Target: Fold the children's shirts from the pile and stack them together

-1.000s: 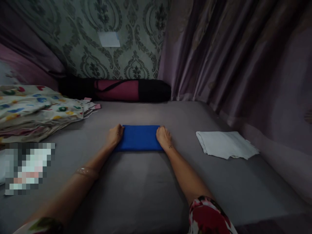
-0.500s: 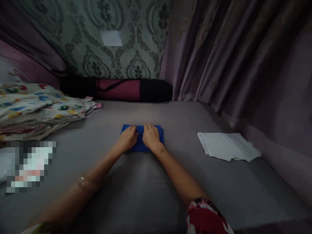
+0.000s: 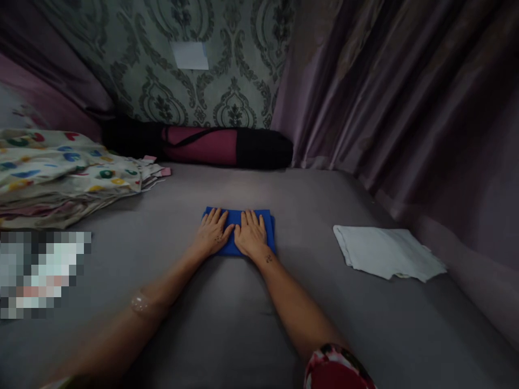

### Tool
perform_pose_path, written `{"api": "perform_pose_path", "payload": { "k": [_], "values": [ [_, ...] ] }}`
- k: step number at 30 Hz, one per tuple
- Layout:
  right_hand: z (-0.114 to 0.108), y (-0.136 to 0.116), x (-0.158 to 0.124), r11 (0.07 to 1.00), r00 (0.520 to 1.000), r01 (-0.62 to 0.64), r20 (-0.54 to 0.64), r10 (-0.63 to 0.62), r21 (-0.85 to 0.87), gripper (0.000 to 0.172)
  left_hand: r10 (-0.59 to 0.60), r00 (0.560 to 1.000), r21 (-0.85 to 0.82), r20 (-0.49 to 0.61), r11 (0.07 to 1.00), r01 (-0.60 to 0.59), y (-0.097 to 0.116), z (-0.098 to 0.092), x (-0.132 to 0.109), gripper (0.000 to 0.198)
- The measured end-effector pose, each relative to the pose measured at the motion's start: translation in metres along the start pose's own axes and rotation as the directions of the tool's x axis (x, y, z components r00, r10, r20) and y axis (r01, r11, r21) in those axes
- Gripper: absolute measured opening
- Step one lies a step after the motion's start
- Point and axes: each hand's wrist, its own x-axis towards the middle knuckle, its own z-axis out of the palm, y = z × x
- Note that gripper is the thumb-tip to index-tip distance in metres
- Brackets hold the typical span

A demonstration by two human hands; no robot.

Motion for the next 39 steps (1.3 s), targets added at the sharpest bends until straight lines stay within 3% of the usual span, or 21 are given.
{"api": "perform_pose_path", "payload": {
  "k": [13,18,25,30,35,39],
  "values": [
    [0.003,0.010,0.002,0.977,0.974,-0.211,-0.086,0.208,-0.034,0.063,-0.181,0.983,-0.053,0.018,0.982,0.182,-0.021,0.003,0.005,0.074],
    [0.000,0.025,0.002,0.959,0.957,-0.282,-0.080,0.279,-0.035,0.063,-0.179,0.984,-0.076,0.018,0.981,0.180,-0.026,0.003,0.007,0.073],
    [-0.017,0.030,-0.002,0.975,0.976,-0.216,-0.014,0.215,-0.050,0.063,-0.019,0.996,-0.124,0.085,0.992,0.029,-0.062,-0.003,0.005,0.064],
    [-0.016,0.032,-0.004,0.998,0.997,-0.023,-0.079,0.018,-0.063,0.063,-0.092,0.995,-0.092,0.028,0.991,0.094,-0.090,-0.007,-0.010,0.062],
    [-0.003,0.037,-0.006,0.997,0.999,-0.049,-0.016,0.048,-0.062,0.063,-0.084,0.996,-0.043,-0.030,0.996,0.082,-0.092,-0.005,-0.016,0.060],
    [-0.010,0.031,-0.005,0.995,0.998,-0.057,0.016,0.058,-0.082,0.064,-0.099,0.994,-0.043,-0.036,0.994,0.097,-0.091,-0.004,-0.016,0.059]
  ]
}}
